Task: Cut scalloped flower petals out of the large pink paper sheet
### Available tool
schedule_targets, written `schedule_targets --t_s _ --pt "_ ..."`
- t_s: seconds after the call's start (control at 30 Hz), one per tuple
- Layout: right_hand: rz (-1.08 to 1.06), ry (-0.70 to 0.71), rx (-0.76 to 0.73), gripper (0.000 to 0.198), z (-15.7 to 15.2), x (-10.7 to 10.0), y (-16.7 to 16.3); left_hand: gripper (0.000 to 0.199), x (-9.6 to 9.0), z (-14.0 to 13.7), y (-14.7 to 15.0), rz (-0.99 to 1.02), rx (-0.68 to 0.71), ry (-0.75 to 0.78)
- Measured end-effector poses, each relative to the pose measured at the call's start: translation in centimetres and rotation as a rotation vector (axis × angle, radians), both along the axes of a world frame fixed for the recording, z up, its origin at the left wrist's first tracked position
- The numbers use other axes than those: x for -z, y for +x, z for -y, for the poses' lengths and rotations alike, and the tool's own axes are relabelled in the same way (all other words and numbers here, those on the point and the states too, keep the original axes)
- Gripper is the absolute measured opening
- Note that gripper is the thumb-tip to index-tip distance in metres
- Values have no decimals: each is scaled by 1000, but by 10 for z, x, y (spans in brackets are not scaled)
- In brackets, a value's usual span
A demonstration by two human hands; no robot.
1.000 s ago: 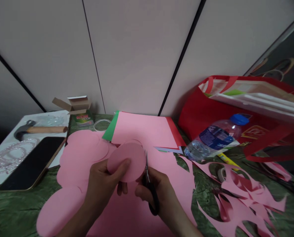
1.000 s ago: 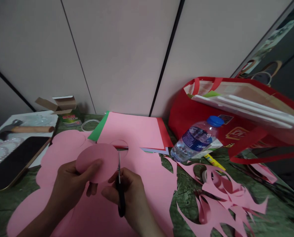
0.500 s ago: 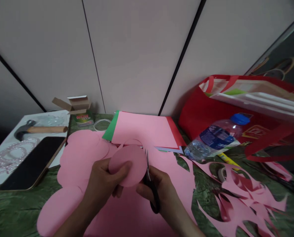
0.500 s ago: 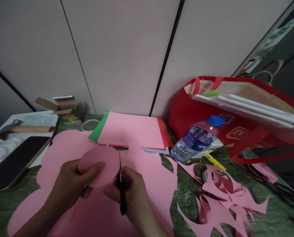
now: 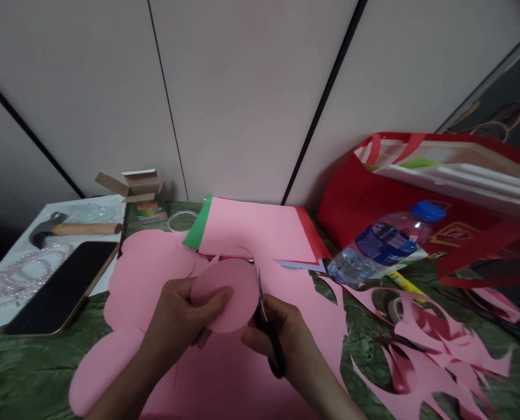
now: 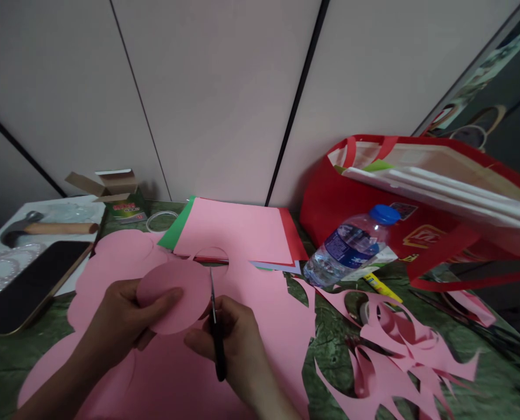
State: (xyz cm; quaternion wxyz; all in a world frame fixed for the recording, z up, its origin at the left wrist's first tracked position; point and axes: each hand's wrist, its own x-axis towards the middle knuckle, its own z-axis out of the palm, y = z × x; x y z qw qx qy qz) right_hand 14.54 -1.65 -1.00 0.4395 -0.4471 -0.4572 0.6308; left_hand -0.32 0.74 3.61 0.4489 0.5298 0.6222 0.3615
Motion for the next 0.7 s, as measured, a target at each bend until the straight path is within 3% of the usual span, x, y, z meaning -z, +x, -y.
schedule_targets --t_s 0.27,0.43,0.7 --pt "49 -20 3 20 1 2 0 37 1 -1 -2 12 30 -60" --pt "77 -54 130 15 0 1 -4 39 0 -2 -2 18 50 -74" --pt "48 27 252 16 -2 0 -4 38 6 -10 -7 44 99 -111"
